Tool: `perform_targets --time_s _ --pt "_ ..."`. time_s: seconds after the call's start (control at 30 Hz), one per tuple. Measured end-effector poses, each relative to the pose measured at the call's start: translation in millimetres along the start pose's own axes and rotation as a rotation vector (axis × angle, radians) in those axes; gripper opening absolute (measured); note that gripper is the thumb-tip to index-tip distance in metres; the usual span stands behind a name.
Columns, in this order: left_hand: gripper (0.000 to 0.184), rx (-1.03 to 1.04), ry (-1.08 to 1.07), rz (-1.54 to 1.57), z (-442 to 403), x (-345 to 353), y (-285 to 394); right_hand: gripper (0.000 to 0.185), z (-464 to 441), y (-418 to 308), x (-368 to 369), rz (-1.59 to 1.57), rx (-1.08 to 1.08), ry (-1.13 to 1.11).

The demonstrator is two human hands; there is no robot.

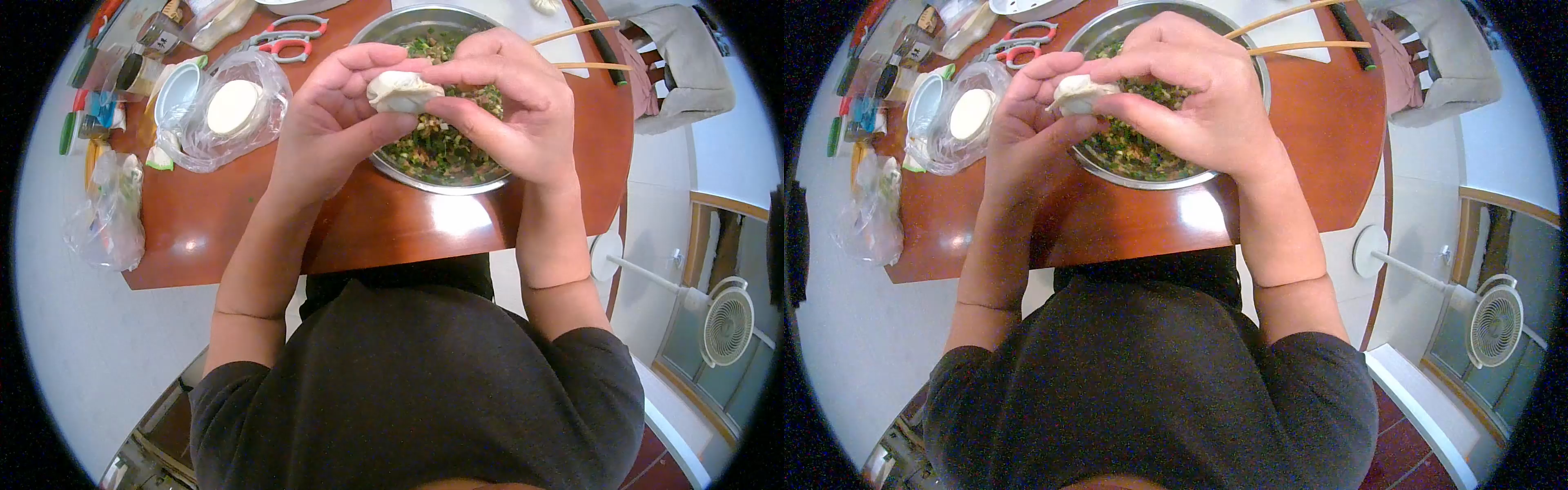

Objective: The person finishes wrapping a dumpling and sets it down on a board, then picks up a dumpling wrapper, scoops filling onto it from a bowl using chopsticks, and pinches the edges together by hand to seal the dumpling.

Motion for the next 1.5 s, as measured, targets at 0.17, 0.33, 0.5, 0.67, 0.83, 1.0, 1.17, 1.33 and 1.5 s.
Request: perform_targets --time_s 0.17,0.33,0.5,0.67,0.83,1.0,1.17,1.33,1.5 --pt "0.044 0.079 -0.040 -0.076 -2.2 -0.1 2.0 0.018 1.8 0.1 2.1 0.059 -0.029 0.056" --pt "0.042 0.162 -0.052 -0.141 -2.0 1.8 4.6 0.015 2.5 -4.8 4.0 0.139 -0.076 0.067" --pt "0.043 0.144 -0.053 -0.179 -1.2 1.0 4.5 0.027 2.5 5.9 2.6 -0.051 0.039 -0.044" --pt "0.046 0.076 -0.076 -0.080 -0.3 1.6 0.4 0.037 0.6 3.2 8.5 -0.162 0.130 -0.088" --pt "0.049 0.032 -0.063 0.026 0.4 5.8 -0.6 0.031 -4.0 0.1 11.7 -0.079 0.033 -0.004" --pt "0.050 0.048 -0.075 0.014 0.5 7.2 0.0 0.031 -3.1 3.4 10.9 -0.106 0.018 -0.139" --pt "0.051 0.053 -0.049 -0.003 1.3 7.6 -1.0 0.032 0.2 -0.6 14.5 -0.026 -0.019 -0.101" --pt "0.048 0.028 -0.029 -0.046 1.5 5.1 -0.5 0.039 -4.0 6.2 16.9 0.020 -0.161 -0.072" --pt "0.044 0.073 -0.025 -0.044 0.4 2.6 0.4 0.055 -6.3 -5.3 9.5 -0.054 0.068 -0.099"
Point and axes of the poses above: each hand's wrist, its own z-axis away from the middle knuckle, its own x-axis out of the palm, y = z × x, the point moved 7 cm from there along -z, towards the middle knuckle, and after that the axes turned 12 degrees about x, right-handed, at the moved point
